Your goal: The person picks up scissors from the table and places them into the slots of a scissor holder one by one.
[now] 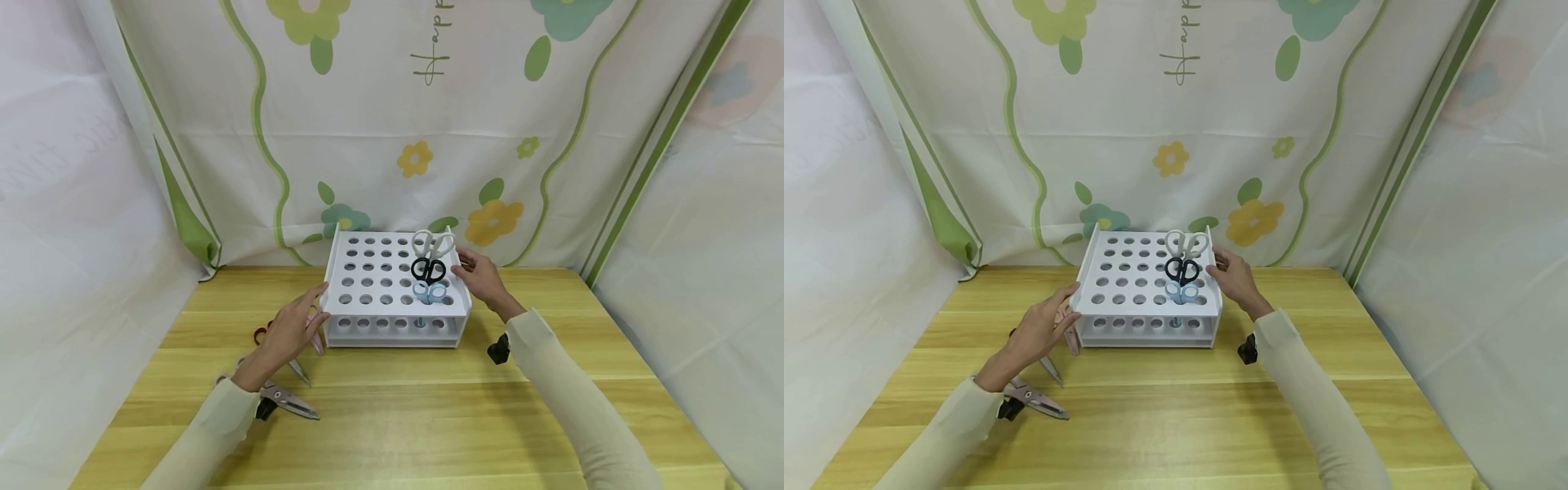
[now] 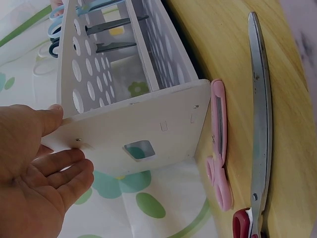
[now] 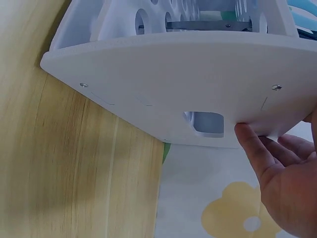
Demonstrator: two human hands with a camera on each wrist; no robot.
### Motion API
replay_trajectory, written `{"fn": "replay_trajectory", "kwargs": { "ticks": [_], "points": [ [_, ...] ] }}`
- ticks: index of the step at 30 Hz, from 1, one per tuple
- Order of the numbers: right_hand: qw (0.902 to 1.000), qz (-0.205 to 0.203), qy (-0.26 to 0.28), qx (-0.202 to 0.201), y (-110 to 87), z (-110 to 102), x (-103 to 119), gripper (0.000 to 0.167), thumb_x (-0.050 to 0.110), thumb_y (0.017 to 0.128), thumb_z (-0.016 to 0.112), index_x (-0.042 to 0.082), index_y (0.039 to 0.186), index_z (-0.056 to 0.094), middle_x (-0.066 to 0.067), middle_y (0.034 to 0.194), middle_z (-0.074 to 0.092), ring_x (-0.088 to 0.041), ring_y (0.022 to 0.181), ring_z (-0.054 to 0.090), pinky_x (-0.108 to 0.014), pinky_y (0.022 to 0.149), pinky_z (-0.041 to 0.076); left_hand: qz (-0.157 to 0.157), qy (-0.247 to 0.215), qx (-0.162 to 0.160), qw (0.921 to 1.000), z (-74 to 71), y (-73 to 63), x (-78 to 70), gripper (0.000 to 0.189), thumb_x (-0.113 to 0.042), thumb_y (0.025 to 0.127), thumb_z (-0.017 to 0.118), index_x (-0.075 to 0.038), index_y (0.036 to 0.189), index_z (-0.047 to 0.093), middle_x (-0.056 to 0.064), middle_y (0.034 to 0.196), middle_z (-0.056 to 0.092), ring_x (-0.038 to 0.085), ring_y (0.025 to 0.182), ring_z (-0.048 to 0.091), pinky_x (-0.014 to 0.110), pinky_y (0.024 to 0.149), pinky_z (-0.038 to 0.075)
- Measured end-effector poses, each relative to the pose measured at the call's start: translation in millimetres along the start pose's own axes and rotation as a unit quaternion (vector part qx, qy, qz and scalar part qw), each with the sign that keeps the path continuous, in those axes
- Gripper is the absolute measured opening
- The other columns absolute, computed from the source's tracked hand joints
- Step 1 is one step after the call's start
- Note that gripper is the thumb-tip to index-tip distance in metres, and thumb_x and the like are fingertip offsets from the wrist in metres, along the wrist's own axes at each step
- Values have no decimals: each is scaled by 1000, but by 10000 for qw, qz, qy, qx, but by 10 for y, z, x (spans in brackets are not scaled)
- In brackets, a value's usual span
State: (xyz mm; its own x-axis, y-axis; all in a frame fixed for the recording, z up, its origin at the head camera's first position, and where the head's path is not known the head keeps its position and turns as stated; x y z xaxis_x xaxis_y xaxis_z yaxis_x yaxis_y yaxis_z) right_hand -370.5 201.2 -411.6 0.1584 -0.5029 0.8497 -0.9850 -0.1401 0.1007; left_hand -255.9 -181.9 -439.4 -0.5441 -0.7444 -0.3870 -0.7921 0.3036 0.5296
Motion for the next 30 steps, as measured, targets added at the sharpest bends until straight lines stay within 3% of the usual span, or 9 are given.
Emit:
{"fn": "replay_trajectory", "kwargs": {
  "ticks": [8, 15, 23, 30],
  "points": [
    [9999, -37, 89, -43, -11, -1, 9, 54, 18, 101, 56, 9, 151, 38, -17, 151, 45, -33, 139, 44, -45, 111, 40, -5, 46, 2, 10000, -2, 14, 5, 60, -15, 91, 70, -4, 144, 45, 23, 128, 64, 28, 81, 65, 45, 75, 54],
    [9999, 10, 139, -70, -11, 12, -19, 54, 18, 101, 56, 10, 152, 38, -16, 151, 45, -33, 138, 45, -45, 110, 40, -24, 47, 41, 10000, -9, 9, -1, 61, -15, 91, 71, -4, 144, 44, 24, 120, 67, 21, 66, 57, 41, 69, 51],
    [9999, 32, 158, -46, -31, 19, 16, 55, 18, 102, 55, 10, 153, 36, -17, 152, 44, -33, 139, 44, -46, 111, 39, -63, 61, 27, 10000, -17, -1, 14, 63, -15, 90, 72, -6, 145, 43, 24, 117, 68, 23, 72, 62, 42, 69, 52],
    [9999, 52, 121, -95, -14, 14, -10, 55, 18, 102, 55, 11, 153, 37, -16, 151, 46, -32, 138, 45, -45, 111, 40, -43, 75, 8, 10000, -48, -21, 58, 62, -17, 91, 71, -3, 144, 42, 19, 92, 69, 30, 81, 67, 47, 74, 54]
  ]
}}
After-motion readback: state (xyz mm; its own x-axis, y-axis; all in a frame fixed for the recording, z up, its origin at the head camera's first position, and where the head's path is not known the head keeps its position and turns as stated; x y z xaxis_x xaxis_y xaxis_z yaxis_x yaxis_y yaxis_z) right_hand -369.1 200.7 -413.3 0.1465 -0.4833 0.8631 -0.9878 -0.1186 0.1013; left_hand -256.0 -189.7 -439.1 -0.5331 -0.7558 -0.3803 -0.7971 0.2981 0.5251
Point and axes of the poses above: each hand's wrist, its own y-axis towards the middle knuckle, its own z-axis out of the palm, x = y × z, the point moved 1 cm from there along y, towards the middle knuckle
